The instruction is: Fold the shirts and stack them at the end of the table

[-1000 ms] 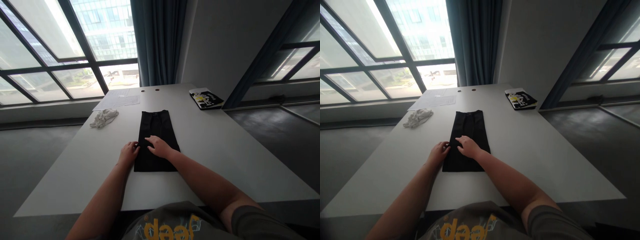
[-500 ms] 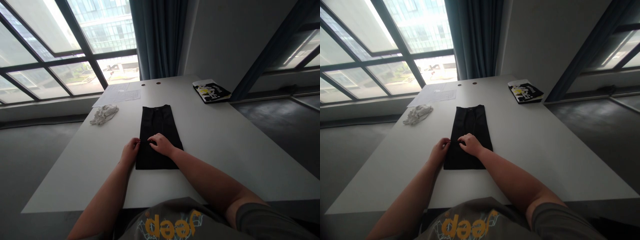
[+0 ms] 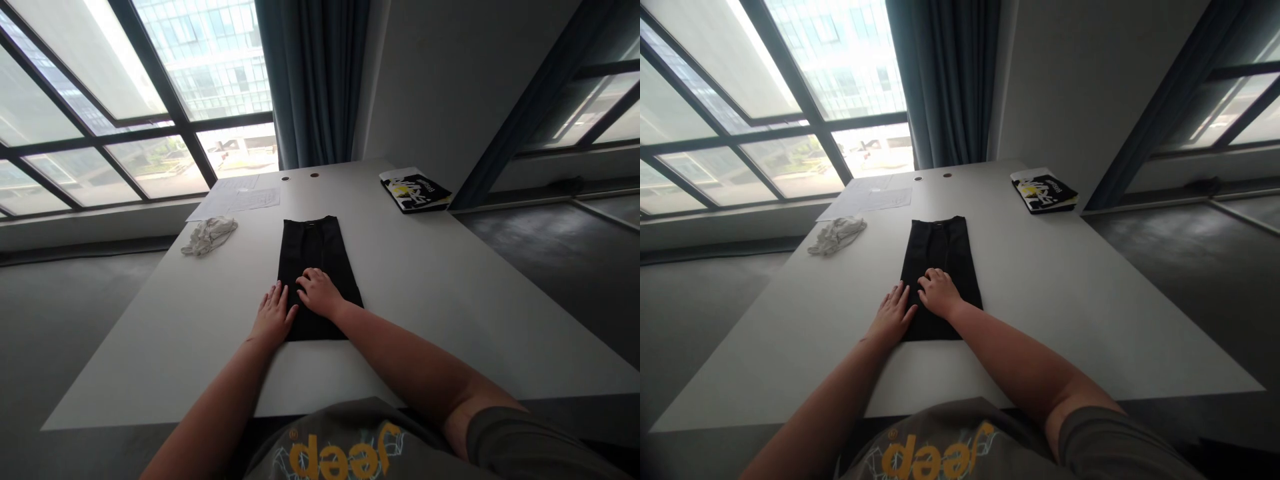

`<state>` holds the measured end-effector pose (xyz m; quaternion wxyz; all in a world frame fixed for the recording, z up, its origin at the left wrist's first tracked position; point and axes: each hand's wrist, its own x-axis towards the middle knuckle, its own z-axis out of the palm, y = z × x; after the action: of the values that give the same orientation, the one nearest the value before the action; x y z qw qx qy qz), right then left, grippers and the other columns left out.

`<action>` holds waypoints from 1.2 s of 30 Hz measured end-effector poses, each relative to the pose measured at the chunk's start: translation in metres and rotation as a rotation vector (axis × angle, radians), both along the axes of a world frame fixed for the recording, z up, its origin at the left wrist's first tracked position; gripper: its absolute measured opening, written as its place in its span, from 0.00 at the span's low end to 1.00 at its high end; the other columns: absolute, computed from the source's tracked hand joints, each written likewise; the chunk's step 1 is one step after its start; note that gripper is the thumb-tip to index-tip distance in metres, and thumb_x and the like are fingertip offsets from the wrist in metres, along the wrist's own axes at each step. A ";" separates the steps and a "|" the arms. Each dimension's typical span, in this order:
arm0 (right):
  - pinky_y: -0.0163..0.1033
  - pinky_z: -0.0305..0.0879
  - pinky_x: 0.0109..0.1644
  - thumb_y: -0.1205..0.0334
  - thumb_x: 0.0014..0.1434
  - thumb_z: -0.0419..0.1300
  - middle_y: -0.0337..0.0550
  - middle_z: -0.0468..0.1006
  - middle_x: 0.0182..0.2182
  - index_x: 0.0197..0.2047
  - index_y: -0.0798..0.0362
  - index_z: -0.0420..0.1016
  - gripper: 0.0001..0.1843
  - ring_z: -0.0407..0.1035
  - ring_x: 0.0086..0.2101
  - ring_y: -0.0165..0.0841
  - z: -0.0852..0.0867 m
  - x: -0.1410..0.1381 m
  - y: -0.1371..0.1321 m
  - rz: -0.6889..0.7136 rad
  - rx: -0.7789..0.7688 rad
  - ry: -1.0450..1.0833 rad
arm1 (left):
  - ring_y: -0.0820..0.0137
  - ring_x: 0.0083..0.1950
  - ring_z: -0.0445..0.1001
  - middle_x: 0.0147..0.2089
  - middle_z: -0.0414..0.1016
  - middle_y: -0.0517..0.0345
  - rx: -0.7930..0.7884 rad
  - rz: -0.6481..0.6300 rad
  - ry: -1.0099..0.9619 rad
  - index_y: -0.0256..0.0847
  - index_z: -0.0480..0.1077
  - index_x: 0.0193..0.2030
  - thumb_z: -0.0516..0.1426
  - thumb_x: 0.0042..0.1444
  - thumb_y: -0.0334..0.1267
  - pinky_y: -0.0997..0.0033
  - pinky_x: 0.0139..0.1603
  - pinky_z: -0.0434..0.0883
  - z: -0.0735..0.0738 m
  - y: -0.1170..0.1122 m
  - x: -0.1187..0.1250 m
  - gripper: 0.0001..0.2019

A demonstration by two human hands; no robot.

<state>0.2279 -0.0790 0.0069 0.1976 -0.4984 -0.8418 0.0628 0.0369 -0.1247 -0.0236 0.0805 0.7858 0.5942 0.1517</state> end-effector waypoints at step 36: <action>0.58 0.50 0.75 0.44 0.71 0.54 0.54 0.59 0.73 0.74 0.50 0.67 0.33 0.46 0.74 0.55 -0.035 0.165 -0.031 -0.188 -0.056 -0.200 | 0.58 0.81 0.47 0.81 0.47 0.50 -0.065 -0.046 0.179 0.39 0.53 0.78 0.48 0.71 0.50 0.50 0.81 0.53 0.007 -0.011 0.008 0.33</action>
<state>0.3929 -0.1096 -0.0285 0.1039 -0.5843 -0.8047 0.0173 0.0448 -0.1360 -0.0163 0.0562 0.8066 0.5854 0.0594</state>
